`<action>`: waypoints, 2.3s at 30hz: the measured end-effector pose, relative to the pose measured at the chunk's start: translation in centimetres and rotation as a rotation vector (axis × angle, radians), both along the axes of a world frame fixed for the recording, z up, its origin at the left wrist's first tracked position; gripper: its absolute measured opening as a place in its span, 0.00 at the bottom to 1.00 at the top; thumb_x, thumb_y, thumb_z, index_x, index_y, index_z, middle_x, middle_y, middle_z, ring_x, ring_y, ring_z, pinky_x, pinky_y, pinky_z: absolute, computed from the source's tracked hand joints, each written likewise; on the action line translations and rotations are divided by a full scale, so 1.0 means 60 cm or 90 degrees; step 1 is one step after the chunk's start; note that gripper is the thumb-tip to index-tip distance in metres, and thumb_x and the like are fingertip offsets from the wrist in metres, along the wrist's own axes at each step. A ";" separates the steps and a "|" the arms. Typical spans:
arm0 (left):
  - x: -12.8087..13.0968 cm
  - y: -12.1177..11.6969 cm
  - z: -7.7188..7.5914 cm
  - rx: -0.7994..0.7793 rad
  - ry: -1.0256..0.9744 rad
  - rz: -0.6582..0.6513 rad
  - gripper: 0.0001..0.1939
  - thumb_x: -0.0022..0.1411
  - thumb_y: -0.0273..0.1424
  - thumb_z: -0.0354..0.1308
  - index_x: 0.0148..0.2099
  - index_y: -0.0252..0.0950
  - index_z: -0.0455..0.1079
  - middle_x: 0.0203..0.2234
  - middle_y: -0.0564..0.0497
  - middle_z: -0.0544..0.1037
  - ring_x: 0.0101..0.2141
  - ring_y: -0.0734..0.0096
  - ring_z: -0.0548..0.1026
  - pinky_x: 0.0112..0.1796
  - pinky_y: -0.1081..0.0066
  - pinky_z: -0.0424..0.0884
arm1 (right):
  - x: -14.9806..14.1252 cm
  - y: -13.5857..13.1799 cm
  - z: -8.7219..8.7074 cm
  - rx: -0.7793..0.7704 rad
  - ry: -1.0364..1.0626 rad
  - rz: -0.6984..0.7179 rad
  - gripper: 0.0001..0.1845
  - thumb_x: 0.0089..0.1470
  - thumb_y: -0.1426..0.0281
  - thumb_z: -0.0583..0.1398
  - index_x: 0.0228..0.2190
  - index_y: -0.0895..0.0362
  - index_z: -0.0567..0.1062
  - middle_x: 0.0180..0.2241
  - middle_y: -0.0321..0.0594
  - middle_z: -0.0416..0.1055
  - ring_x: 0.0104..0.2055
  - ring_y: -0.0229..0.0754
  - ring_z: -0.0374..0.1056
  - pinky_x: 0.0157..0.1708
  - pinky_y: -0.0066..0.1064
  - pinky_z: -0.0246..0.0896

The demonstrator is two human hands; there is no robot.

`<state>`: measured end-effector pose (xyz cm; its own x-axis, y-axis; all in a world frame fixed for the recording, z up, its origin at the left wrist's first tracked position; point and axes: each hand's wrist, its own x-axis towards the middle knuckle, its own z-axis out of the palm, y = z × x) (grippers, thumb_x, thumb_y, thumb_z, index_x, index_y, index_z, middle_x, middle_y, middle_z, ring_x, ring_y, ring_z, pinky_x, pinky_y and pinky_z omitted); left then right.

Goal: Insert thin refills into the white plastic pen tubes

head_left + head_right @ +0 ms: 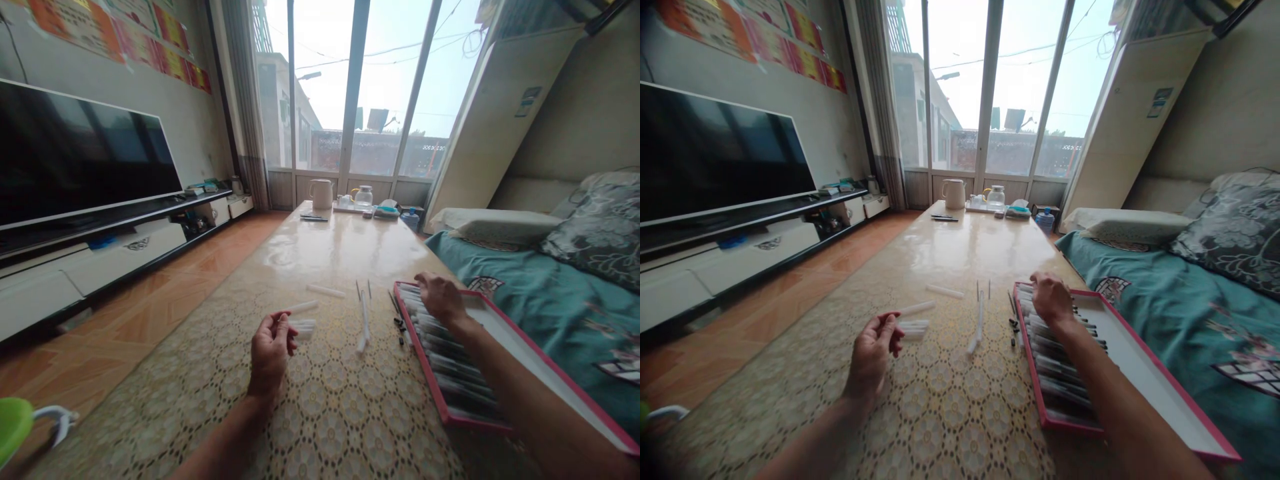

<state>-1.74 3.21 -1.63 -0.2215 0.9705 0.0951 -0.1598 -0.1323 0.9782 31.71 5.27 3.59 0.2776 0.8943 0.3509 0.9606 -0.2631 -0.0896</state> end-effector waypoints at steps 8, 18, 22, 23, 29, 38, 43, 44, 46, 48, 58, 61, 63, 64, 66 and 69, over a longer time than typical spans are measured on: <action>-0.029 0.014 0.005 0.067 0.477 0.013 0.07 0.54 0.30 0.52 0.34 0.36 0.69 0.26 0.50 0.73 0.26 0.70 0.71 0.29 0.71 0.66 | -0.161 -0.093 -0.026 0.045 0.114 0.225 0.08 0.54 0.71 0.53 0.30 0.56 0.72 0.30 0.40 0.70 0.35 0.40 0.66 0.36 0.26 0.55; -0.037 0.007 0.007 0.046 0.827 -0.062 0.10 0.53 0.26 0.52 0.40 0.37 0.66 0.35 0.48 0.70 0.34 0.68 0.71 0.35 0.71 0.64 | -0.162 -0.110 -0.059 -0.061 0.154 0.156 0.08 0.51 0.75 0.54 0.31 0.58 0.72 0.32 0.41 0.72 0.36 0.40 0.68 0.33 0.25 0.54; -0.035 0.001 0.015 0.040 0.854 -0.055 0.08 0.53 0.26 0.53 0.38 0.38 0.65 0.37 0.48 0.68 0.35 0.68 0.71 0.36 0.72 0.64 | -0.161 -0.109 -0.067 -0.084 0.132 0.154 0.08 0.51 0.76 0.53 0.32 0.59 0.72 0.34 0.42 0.72 0.37 0.40 0.67 0.35 0.24 0.55; -0.034 0.000 0.016 0.043 0.857 -0.057 0.08 0.53 0.26 0.53 0.38 0.38 0.65 0.37 0.49 0.68 0.36 0.68 0.71 0.36 0.72 0.64 | -0.162 -0.109 -0.069 -0.093 0.124 0.150 0.09 0.51 0.76 0.53 0.33 0.59 0.72 0.34 0.43 0.72 0.38 0.40 0.67 0.35 0.25 0.55; -0.031 -0.008 0.020 0.071 0.855 -0.083 0.09 0.54 0.25 0.51 0.39 0.37 0.65 0.38 0.48 0.68 0.35 0.67 0.71 0.34 0.71 0.65 | -0.164 -0.100 -0.067 -0.122 0.093 0.118 0.11 0.51 0.77 0.51 0.35 0.60 0.72 0.35 0.47 0.72 0.40 0.44 0.67 0.36 0.28 0.55; -0.028 -0.011 0.018 0.140 0.797 -0.128 0.09 0.52 0.21 0.50 0.36 0.37 0.66 0.35 0.47 0.70 0.35 0.67 0.71 0.36 0.70 0.64 | -0.170 0.008 -0.042 -0.154 0.099 0.022 0.14 0.49 0.78 0.53 0.37 0.64 0.75 0.37 0.57 0.73 0.41 0.49 0.70 0.38 0.33 0.60; -0.030 -0.009 0.012 0.150 0.799 -0.125 0.09 0.52 0.21 0.50 0.35 0.36 0.67 0.34 0.46 0.71 0.36 0.65 0.70 0.38 0.69 0.65 | -0.174 0.057 -0.045 -0.196 0.129 -0.055 0.15 0.50 0.73 0.55 0.38 0.67 0.75 0.36 0.61 0.73 0.40 0.51 0.71 0.35 0.34 0.63; -0.030 -0.009 0.012 0.146 0.801 -0.128 0.09 0.53 0.21 0.50 0.34 0.36 0.67 0.34 0.45 0.71 0.35 0.66 0.70 0.37 0.69 0.65 | -0.173 0.062 -0.047 -0.206 0.135 -0.065 0.15 0.51 0.73 0.55 0.38 0.67 0.75 0.36 0.60 0.73 0.40 0.50 0.71 0.35 0.33 0.64; -0.030 -0.009 0.013 0.136 0.803 -0.130 0.08 0.53 0.21 0.50 0.33 0.36 0.67 0.34 0.45 0.71 0.34 0.66 0.71 0.36 0.69 0.65 | -0.172 0.069 -0.049 -0.228 0.144 -0.085 0.14 0.54 0.70 0.55 0.38 0.66 0.74 0.37 0.55 0.74 0.40 0.47 0.71 0.36 0.33 0.64; -0.030 -0.010 0.014 0.137 0.797 -0.132 0.08 0.53 0.21 0.50 0.32 0.36 0.67 0.34 0.45 0.71 0.34 0.66 0.71 0.36 0.69 0.66 | -0.172 0.072 -0.048 -0.248 0.149 -0.104 0.14 0.56 0.66 0.56 0.38 0.64 0.73 0.37 0.48 0.73 0.39 0.42 0.71 0.37 0.35 0.65; -0.013 -0.014 0.024 0.149 0.455 -0.100 0.07 0.55 0.34 0.53 0.32 0.36 0.69 0.25 0.49 0.75 0.24 0.69 0.73 0.28 0.72 0.67 | -0.186 0.004 -0.011 -0.123 0.137 -0.065 0.12 0.51 0.69 0.54 0.33 0.63 0.74 0.33 0.55 0.74 0.38 0.49 0.71 0.34 0.33 0.61; -0.010 -0.015 0.023 0.129 0.420 -0.077 0.07 0.53 0.35 0.55 0.30 0.36 0.68 0.21 0.51 0.73 0.20 0.71 0.71 0.25 0.72 0.67 | -0.202 -0.054 -0.012 -0.056 0.159 0.012 0.10 0.52 0.69 0.52 0.31 0.59 0.71 0.28 0.46 0.73 0.33 0.42 0.70 0.31 0.28 0.60; -0.009 -0.015 0.021 0.148 0.448 -0.079 0.06 0.52 0.31 0.55 0.34 0.36 0.69 0.28 0.50 0.75 0.22 0.72 0.71 0.27 0.72 0.68 | -0.217 -0.091 -0.018 0.033 0.260 0.115 0.07 0.50 0.69 0.52 0.27 0.57 0.69 0.23 0.40 0.70 0.26 0.41 0.68 0.25 0.27 0.58; -0.008 -0.015 0.020 0.168 0.463 -0.079 0.09 0.52 0.29 0.54 0.38 0.36 0.69 0.34 0.48 0.75 0.25 0.72 0.72 0.28 0.72 0.69 | -0.226 -0.106 -0.022 0.070 0.308 0.146 0.06 0.49 0.69 0.53 0.25 0.57 0.68 0.21 0.38 0.69 0.24 0.40 0.67 0.24 0.28 0.58; -0.005 -0.018 0.021 0.201 0.480 -0.068 0.19 0.52 0.24 0.53 0.48 0.38 0.66 0.47 0.45 0.69 0.29 0.74 0.72 0.32 0.72 0.69 | -0.241 -0.129 -0.032 0.125 0.410 0.187 0.05 0.49 0.69 0.53 0.25 0.56 0.67 0.20 0.36 0.67 0.22 0.40 0.65 0.22 0.28 0.58; 0.000 -0.023 0.029 0.190 0.457 -0.043 0.38 0.51 0.21 0.53 0.62 0.46 0.48 0.61 0.41 0.51 0.24 0.82 0.70 0.31 0.73 0.70 | -0.256 -0.143 -0.053 0.175 0.577 0.220 0.09 0.52 0.66 0.52 0.33 0.57 0.68 0.21 0.36 0.67 0.22 0.39 0.66 0.21 0.28 0.60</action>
